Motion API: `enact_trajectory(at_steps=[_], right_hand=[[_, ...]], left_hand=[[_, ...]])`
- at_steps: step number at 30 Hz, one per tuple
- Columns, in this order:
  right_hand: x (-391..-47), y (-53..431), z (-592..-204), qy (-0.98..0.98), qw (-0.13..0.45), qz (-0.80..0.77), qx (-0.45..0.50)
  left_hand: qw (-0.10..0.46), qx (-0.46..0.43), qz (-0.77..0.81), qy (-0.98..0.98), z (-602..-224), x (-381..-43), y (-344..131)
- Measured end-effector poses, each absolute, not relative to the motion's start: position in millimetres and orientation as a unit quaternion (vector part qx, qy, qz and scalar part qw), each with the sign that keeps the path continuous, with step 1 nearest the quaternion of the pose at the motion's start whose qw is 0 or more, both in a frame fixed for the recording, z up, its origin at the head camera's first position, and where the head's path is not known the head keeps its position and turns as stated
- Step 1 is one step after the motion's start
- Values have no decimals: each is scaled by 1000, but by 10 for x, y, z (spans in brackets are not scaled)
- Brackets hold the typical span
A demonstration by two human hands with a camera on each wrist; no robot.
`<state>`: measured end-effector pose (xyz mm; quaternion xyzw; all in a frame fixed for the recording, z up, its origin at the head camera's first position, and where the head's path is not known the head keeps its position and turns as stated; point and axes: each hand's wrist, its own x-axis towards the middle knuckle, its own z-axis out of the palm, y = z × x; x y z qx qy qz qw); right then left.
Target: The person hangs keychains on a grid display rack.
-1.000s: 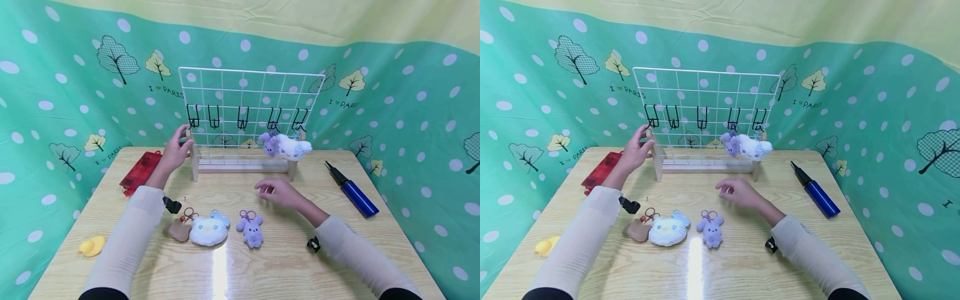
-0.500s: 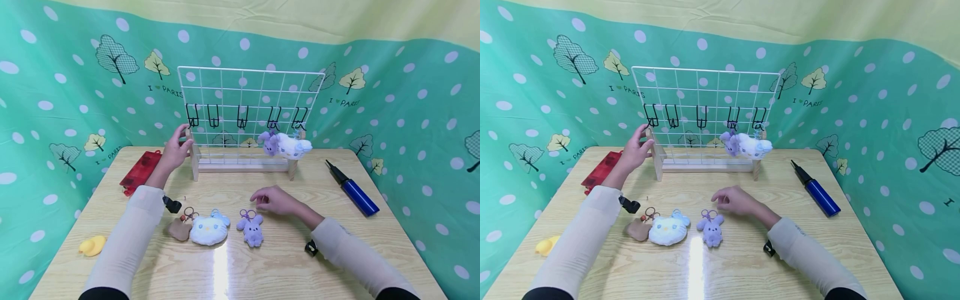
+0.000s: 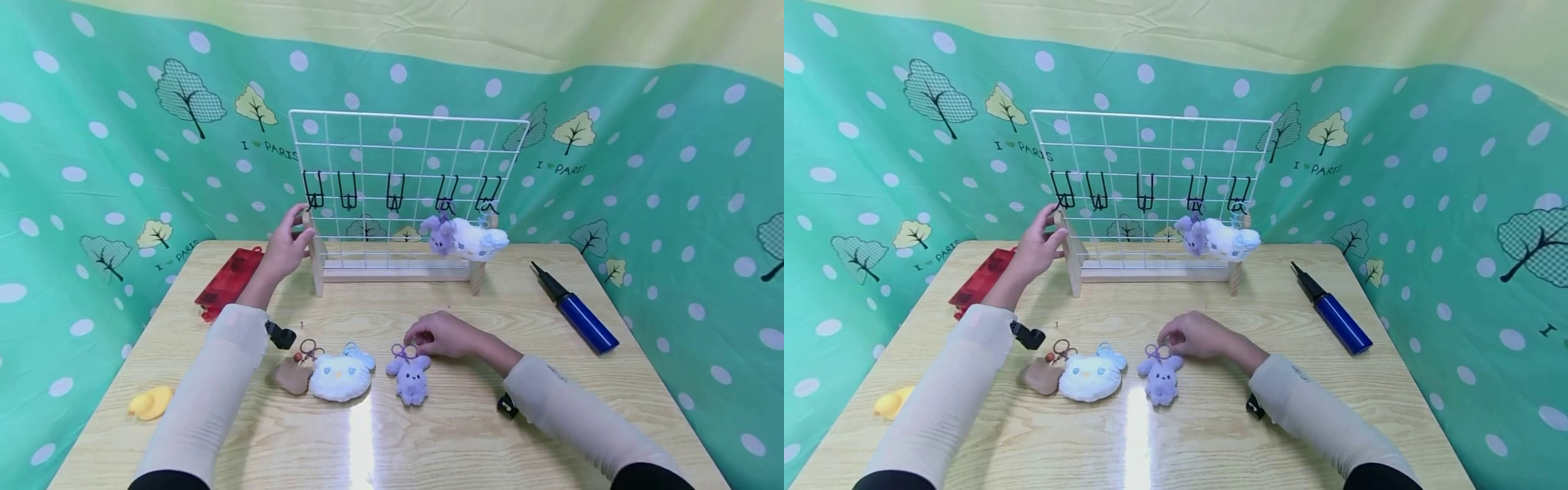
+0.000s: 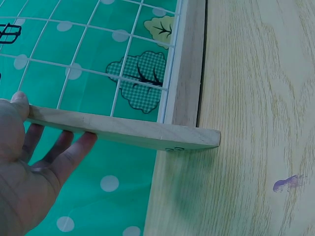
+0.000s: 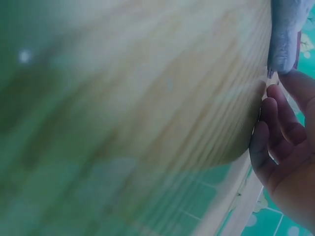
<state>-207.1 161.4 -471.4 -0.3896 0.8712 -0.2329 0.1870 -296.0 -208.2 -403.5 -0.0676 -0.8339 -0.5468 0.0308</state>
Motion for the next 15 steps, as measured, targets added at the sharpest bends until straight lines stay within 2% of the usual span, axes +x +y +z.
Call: enact_trajectory(at_steps=[15], right_hand=[[-2057, 1563, -4684, 873, 175, -207, -407]], left_hand=[[34, -73, -544, -835, -4041, -2955, -2090]])
